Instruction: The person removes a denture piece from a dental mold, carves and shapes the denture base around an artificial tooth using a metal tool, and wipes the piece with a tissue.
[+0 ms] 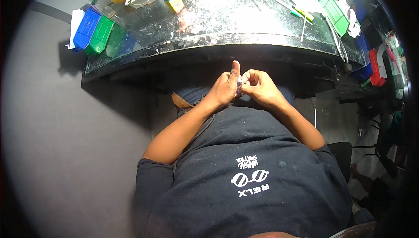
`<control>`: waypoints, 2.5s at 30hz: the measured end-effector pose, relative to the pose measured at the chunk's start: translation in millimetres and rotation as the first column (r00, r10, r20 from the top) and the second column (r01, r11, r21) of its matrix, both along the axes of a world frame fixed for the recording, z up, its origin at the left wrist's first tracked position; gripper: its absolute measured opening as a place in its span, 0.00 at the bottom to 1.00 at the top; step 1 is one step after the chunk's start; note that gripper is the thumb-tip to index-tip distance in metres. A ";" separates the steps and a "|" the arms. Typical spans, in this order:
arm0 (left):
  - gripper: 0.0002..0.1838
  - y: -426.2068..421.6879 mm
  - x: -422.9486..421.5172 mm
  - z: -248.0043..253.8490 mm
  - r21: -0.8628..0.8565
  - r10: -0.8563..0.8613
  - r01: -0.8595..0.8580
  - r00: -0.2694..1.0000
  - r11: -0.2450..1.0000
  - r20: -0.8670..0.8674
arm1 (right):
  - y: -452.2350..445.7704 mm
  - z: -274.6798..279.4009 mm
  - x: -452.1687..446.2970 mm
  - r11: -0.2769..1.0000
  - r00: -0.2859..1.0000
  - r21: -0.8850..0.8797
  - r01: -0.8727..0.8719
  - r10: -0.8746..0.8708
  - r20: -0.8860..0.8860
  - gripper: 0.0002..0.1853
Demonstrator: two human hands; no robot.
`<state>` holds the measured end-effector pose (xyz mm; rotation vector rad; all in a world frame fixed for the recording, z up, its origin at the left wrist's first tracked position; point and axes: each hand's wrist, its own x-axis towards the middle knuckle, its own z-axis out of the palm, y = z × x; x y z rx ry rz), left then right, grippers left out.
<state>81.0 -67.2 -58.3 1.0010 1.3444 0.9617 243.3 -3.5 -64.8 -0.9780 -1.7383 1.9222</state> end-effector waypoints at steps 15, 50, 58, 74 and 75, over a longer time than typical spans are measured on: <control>0.49 -1.5 7.5 3.3 0.127 0.012 0.028 0.954 0.991 -0.300 | -4.6 5.5 0.9 0.988 0.991 0.147 0.051 -0.068 0.113 0.12; 0.50 -2.5 4.8 1.3 0.002 -0.027 0.029 0.932 1.000 -0.361 | 5.4 3.8 22.0 0.981 0.983 -0.175 -0.078 0.046 -0.178 0.07; 0.49 -2.5 5.7 18.2 0.028 0.029 -0.030 0.998 0.999 0.053 | 18.1 31.1 54.0 0.919 0.909 -0.365 -0.149 -0.017 -0.416 0.09; 0.39 42.2 55.4 84.9 0.116 -0.203 0.191 0.973 0.975 0.107 | 12.5 69.8 88.9 0.986 0.935 0.098 0.136 -0.095 -0.342 0.18; 0.39 42.4 60.4 85.7 0.126 -0.226 0.210 0.966 0.969 0.128 | 11.8 74.6 89.8 0.986 0.938 0.097 0.136 -0.096 -0.334 0.18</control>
